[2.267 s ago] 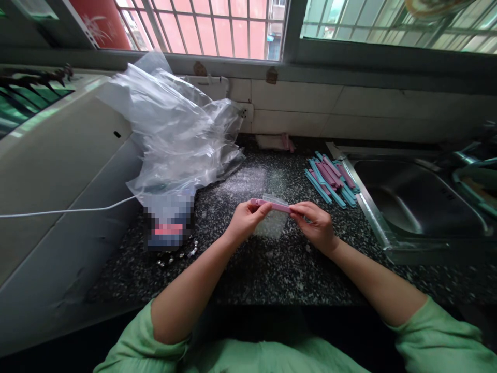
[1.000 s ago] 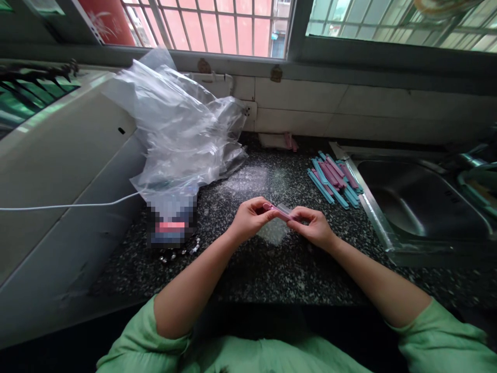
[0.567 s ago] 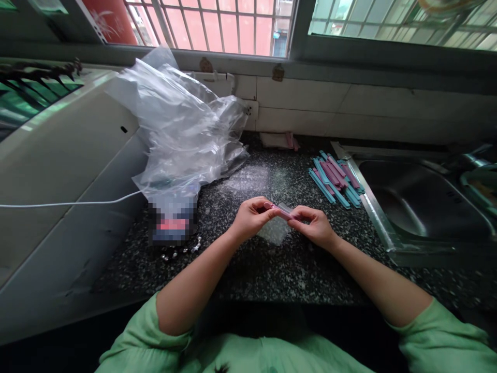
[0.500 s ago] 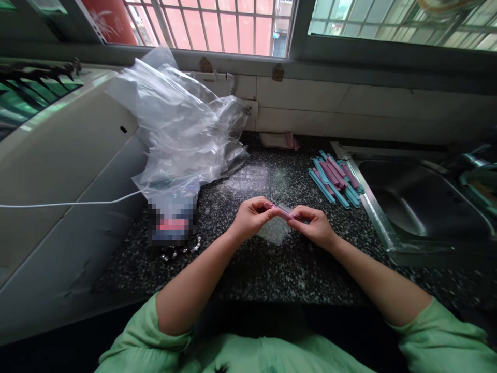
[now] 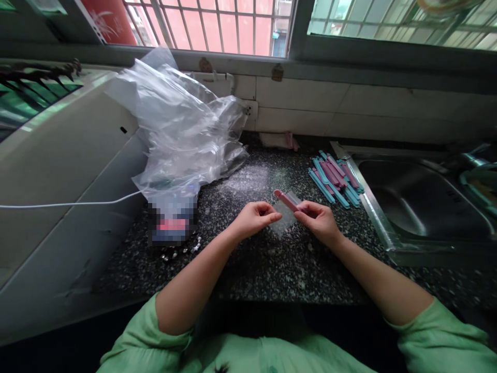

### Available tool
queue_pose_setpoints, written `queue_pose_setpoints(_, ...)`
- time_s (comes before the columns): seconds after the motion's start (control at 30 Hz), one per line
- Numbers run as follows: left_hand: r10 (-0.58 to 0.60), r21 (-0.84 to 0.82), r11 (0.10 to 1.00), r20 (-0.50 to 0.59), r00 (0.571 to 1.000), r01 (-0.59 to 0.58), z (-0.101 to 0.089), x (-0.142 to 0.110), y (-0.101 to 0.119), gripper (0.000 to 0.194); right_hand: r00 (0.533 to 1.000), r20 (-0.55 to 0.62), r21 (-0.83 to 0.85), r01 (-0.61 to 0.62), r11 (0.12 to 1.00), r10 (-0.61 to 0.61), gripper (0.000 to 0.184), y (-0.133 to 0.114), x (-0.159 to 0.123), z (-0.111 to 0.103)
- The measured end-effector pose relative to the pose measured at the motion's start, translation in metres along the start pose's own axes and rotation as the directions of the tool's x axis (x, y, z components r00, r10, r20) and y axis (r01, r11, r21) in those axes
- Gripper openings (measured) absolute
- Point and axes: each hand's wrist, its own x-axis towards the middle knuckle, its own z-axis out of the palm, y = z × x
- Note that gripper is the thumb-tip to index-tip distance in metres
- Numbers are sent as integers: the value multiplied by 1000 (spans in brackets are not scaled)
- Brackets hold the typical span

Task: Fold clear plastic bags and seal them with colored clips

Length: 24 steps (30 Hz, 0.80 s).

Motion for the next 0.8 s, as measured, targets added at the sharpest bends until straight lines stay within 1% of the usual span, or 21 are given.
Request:
queue_pose_setpoints(0.1,-18,12,1000,17,1000,18,-1,0,-1,29,998,-56,14,-1,1000,2,27,-1,1,-1)
queue_pose_setpoints(0.2,-10,27,1000,42,999,9,0,-1,1,30,997,-67,-2,24,1000,-24,27,-3,1,-3)
queue_pose_setpoints(0.27,3,22,1000,49,999,-4,1,-2,1,28,999,-41,-4,31,1000,-31,28,-4,1,-3)
queue_pose_setpoints(0.33,27,-40,999,39,999,-26,3,-2,1,27,999,13,-19,33,999,-32,28,-4,0,-2)
queue_pose_setpoints(0.43,61,-211,976,2,998,-60,7,-1,-2,32,994,100,-62,42,997,-36,28,-5,-1,0)
queue_pose_setpoints(0.53,61,-327,942,-57,997,-76,9,1,-2,33,993,116,-35,6,999,-2,27,-2,-1,4)
queue_pose_setpoints(0.63,44,-391,915,-151,988,-101,8,1,0,34,989,123,30,-87,996,82,33,4,-1,8)
queue_pose_setpoints(0.7,37,-419,901,-192,981,-116,7,1,1,35,979,161,29,-129,991,122,33,7,-2,12)
queue_pose_setpoints(0.8,29,-445,888,-203,979,-119,7,2,3,36,975,195,-6,-105,994,104,31,11,-4,16)
